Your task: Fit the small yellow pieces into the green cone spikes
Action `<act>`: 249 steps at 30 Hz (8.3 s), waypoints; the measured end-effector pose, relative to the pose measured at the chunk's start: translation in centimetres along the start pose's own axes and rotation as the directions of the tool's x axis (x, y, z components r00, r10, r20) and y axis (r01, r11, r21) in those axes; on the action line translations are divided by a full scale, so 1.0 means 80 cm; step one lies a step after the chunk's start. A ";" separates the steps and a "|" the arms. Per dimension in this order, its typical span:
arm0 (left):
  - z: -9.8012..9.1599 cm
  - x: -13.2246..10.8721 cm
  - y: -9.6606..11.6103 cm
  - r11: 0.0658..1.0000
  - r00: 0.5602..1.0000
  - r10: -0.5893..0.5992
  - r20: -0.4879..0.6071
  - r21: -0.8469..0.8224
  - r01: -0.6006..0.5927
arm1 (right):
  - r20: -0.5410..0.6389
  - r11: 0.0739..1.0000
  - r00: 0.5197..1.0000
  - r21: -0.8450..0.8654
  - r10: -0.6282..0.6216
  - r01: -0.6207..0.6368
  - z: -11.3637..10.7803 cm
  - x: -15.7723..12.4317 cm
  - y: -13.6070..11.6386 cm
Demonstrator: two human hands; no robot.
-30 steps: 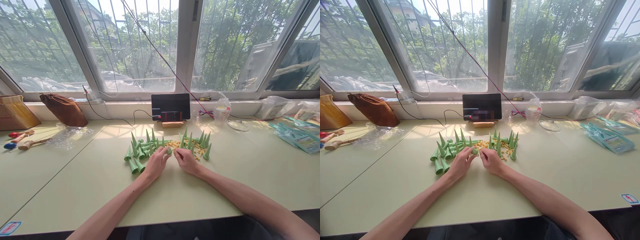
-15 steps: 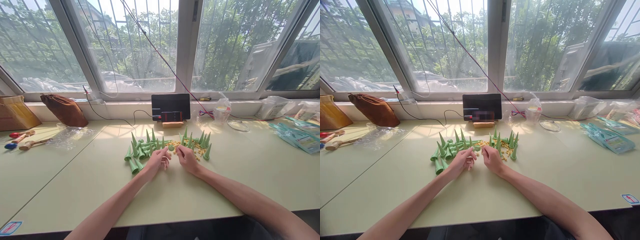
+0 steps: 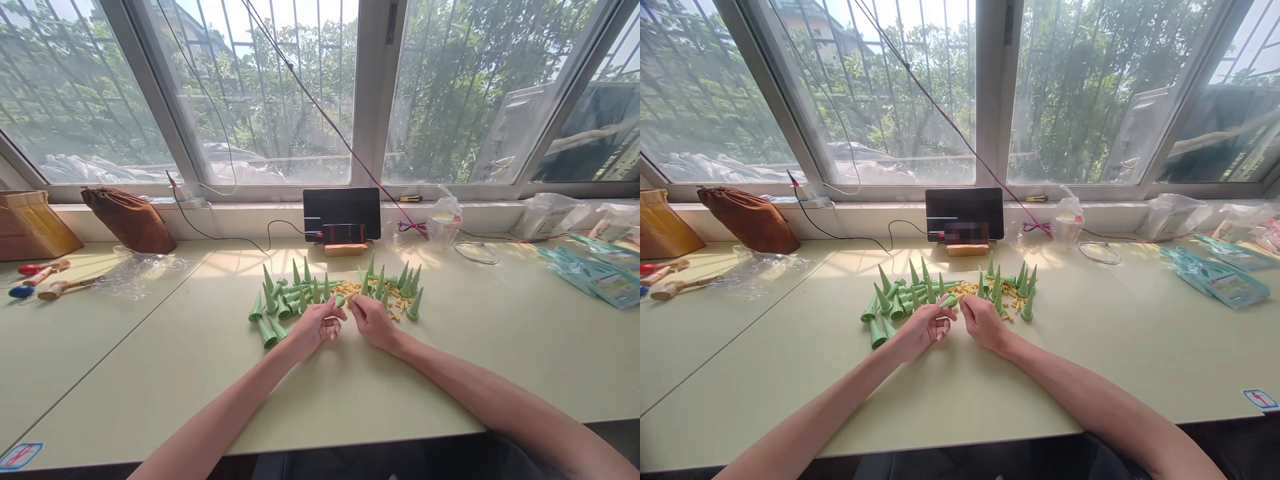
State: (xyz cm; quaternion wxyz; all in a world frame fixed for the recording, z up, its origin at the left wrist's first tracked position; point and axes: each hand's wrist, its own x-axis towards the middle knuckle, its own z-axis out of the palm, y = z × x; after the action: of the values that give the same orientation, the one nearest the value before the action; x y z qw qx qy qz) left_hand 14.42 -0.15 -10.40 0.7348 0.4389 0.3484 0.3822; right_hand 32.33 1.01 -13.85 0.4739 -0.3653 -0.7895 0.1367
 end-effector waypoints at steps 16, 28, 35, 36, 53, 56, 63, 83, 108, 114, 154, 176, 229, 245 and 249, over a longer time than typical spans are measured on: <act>0.003 -0.002 0.000 0.999 0.998 0.052 -0.044 0.006 -0.052 | 0.069 0.999 0.998 -0.039 0.007 -0.004 -0.001 0.000 -0.002; 0.006 -0.005 -0.001 0.952 0.981 0.178 -0.082 0.266 -0.151 | 0.067 1.000 0.998 0.028 0.009 -0.011 -0.002 0.001 -0.005; 0.008 -0.006 -0.003 0.863 0.954 0.280 -0.108 0.463 -0.201 | 0.065 0.999 0.998 0.037 0.021 -0.024 -0.002 0.000 -0.003; 0.008 -0.006 -0.003 0.850 0.949 0.296 -0.104 0.482 -0.213 | 0.065 0.999 0.998 0.038 0.022 -0.025 -0.002 0.000 -0.003; 0.010 -0.011 -0.006 0.542 0.811 0.585 0.011 0.738 -0.401 | 0.030 0.996 0.998 0.073 0.047 -0.049 -0.002 0.000 -0.011; 0.009 -0.012 -0.006 0.448 0.782 0.621 0.054 0.794 -0.411 | 0.013 0.996 0.998 0.072 0.054 -0.055 -0.002 -0.001 -0.010; 0.003 -0.014 -0.003 0.154 0.700 0.679 0.221 0.889 -0.431 | -0.004 0.997 0.999 0.061 0.050 -0.050 -0.003 -0.002 -0.015; 0.009 -0.006 0.008 0.924 0.974 0.198 -0.108 0.352 -0.149 | -0.107 1.000 0.994 0.014 0.014 -0.013 -0.006 0.002 -0.010; 0.017 -0.015 0.016 0.951 0.982 -0.165 0.091 -0.248 0.183 | -0.011 0.994 0.999 0.100 -0.052 0.053 -0.006 0.000 -0.013; 0.015 -0.016 0.014 0.953 0.976 -0.155 0.152 -0.236 0.189 | 0.020 0.989 0.999 0.142 -0.047 0.044 -0.006 -0.001 -0.011; 0.009 -0.011 0.005 0.974 0.988 0.066 0.143 0.205 -0.095 | 0.031 0.993 0.994 0.051 -0.109 0.107 -0.008 -0.004 -0.006; 0.014 -0.015 0.000 0.744 0.943 0.332 0.004 0.613 -0.264 | 0.092 0.995 0.995 0.103 -0.024 0.014 -0.012 -0.002 -0.009; 0.011 -0.002 0.000 0.994 0.984 0.058 -0.171 0.097 -0.042 | -0.076 0.999 0.996 -0.010 0.038 -0.039 -0.004 0.003 -0.001; 0.025 -0.015 0.010 0.999 0.998 -0.050 0.029 0.006 0.050 | -0.027 0.999 1.000 0.047 -0.003 0.004 -0.002 -0.002 -0.002; 0.026 -0.017 0.012 0.999 0.998 -0.050 0.022 0.021 0.050 | -0.015 0.998 1.000 0.054 -0.006 0.006 -0.001 -0.003 -0.001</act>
State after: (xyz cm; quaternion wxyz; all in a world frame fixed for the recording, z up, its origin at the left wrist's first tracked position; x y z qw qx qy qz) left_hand 15.29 -1.80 -8.50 0.7433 0.4419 0.3550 0.3551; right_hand 32.42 0.82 -13.93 0.4899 -0.3508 -0.7830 0.1541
